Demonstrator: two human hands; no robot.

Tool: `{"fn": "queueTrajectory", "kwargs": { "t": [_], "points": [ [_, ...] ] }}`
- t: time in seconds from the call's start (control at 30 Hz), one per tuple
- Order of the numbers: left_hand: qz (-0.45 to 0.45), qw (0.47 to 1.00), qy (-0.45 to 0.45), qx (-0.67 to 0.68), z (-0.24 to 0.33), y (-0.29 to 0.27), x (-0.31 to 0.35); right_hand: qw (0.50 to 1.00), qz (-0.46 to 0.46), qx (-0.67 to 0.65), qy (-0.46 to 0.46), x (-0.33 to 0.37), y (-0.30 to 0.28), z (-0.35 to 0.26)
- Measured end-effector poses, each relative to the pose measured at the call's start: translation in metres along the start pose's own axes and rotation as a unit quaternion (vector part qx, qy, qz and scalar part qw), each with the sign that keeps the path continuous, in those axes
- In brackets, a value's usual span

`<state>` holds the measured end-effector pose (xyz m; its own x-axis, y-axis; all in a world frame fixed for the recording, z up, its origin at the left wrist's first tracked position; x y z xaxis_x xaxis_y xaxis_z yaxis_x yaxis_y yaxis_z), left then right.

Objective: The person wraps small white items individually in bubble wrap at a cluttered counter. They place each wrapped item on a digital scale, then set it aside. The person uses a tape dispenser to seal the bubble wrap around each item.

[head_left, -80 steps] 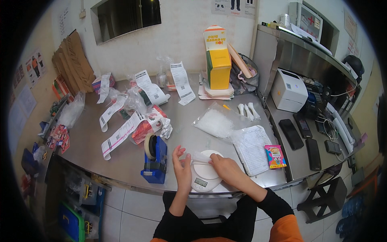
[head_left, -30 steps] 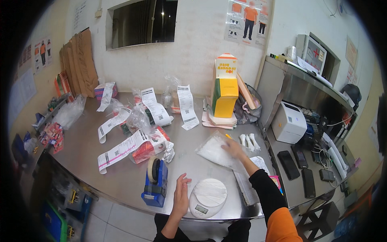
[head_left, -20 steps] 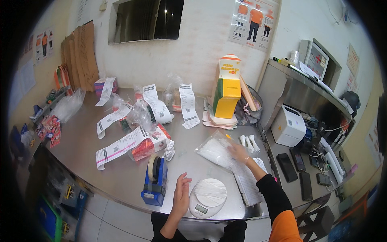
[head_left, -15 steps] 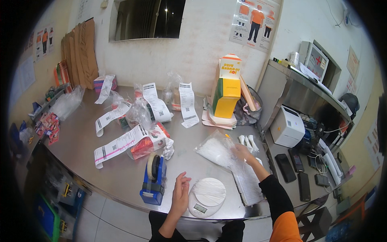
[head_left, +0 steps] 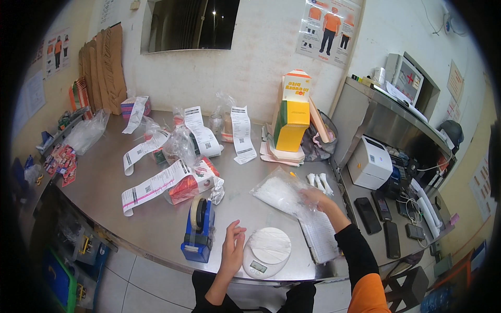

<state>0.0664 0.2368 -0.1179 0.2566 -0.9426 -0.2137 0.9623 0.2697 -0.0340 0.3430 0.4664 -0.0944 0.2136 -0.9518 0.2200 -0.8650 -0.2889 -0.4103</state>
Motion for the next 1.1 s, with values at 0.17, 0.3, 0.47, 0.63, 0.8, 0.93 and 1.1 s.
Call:
{"fn": "queueTrajectory", "kwargs": {
  "t": [0.17,0.3,0.47,0.63,0.8,0.93,1.1],
  "points": [
    [0.001,1.000,-0.004,0.004,-0.001,0.001,0.000,0.984,-0.025,-0.172,0.046,0.012,-0.009,0.003],
    [0.002,1.000,-0.007,0.001,0.000,0.000,0.001,0.987,-0.029,-0.140,0.076,0.030,-0.021,0.011],
    [0.017,0.999,0.002,0.031,0.004,0.000,0.002,0.988,-0.060,-0.117,0.082,0.068,-0.040,0.017],
    [0.138,0.980,0.139,-0.038,0.024,-0.004,0.014,0.985,-0.033,-0.117,0.124,0.122,-0.070,0.027],
    [0.133,0.947,0.290,0.014,0.058,0.036,0.062,0.966,-0.026,-0.257,0.009,0.166,-0.082,0.014],
    [-0.077,0.947,-0.036,0.309,0.063,0.137,0.063,0.918,-0.004,-0.376,-0.125,0.167,-0.056,-0.020],
    [-0.212,0.703,-0.369,0.570,0.054,0.218,0.013,0.882,0.040,-0.437,-0.171,0.154,-0.019,-0.048]
  ]
}}
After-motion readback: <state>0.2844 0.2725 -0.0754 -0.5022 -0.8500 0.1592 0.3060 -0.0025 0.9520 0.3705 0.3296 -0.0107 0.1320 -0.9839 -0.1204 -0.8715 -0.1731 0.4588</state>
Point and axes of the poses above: each hand's wrist, its own x-axis away from the middle knuckle, its own y-axis out of the palm, z = x × y, the point moved 2 cm from there along -x, towards the middle knuckle, and after that the axes turned 6 degrees about -y, right-handed, at the moved point
